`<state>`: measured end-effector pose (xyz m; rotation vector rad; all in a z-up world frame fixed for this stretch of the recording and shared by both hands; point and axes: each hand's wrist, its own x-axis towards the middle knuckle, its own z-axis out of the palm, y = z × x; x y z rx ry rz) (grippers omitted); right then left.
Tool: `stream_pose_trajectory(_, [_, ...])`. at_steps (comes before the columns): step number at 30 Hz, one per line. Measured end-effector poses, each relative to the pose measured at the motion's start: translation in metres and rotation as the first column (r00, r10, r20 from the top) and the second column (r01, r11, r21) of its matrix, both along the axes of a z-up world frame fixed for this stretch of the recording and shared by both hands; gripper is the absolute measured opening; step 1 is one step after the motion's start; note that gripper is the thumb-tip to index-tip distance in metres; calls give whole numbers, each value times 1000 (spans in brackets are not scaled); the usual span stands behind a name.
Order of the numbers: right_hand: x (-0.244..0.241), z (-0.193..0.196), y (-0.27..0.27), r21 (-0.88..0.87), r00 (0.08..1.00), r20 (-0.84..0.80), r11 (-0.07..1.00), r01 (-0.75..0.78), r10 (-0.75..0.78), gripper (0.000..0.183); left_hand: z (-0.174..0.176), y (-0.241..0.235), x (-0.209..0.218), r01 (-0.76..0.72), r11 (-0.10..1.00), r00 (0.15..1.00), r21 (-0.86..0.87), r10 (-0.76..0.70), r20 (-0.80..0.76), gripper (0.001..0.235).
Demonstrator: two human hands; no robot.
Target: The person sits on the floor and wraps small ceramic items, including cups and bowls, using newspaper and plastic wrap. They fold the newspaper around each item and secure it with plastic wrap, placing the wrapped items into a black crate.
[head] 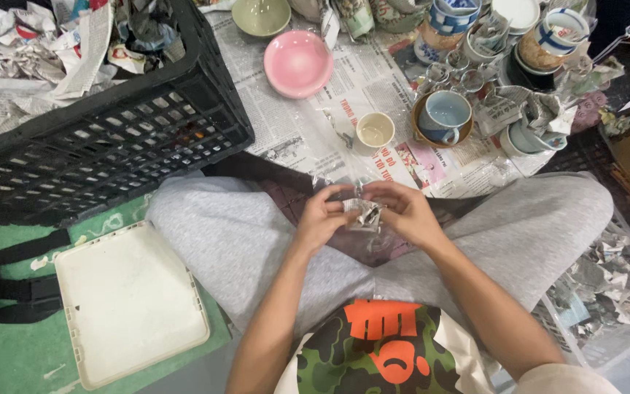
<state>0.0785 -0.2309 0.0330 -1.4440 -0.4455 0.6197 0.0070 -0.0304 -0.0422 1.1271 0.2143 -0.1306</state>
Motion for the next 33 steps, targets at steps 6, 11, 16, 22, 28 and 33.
stream_pose_trajectory(6, [4, 0, -11, -124, 983, -161, 987, -107, 86, 49, -11, 13, -1, -79, 980, 995, 184, 66, 76, 24])
stream_pose_trajectory(11, [4, 1, -11, -21, 982, -92, 986, -166, 163, 41, -14, 10, -1, -12, 999, 993, -35, 16, 113, 25])
stream_pose_trajectory(16, [6, -5, -6, -176, 973, -184, 969, -175, 142, 48, -5, -1, -5, -2, 978, 993, 208, -22, 113, 32])
stream_pose_trajectory(22, [17, -4, 6, -233, 982, -88, 955, -182, 166, 19, 11, -6, -10, -82, 967, 981, 243, 36, 188, 42])
stream_pose_trajectory(28, [69, 26, -4, -520, 949, 235, 797, 307, -212, 15, 12, 9, 4, -271, 962, 951, -33, 273, 146, 40])
stream_pose_trajectory(33, [109, 16, 7, -239, 896, 392, 918, 318, -208, 16, 3, 8, 2, -302, 953, 948, 8, 300, 109, 40])
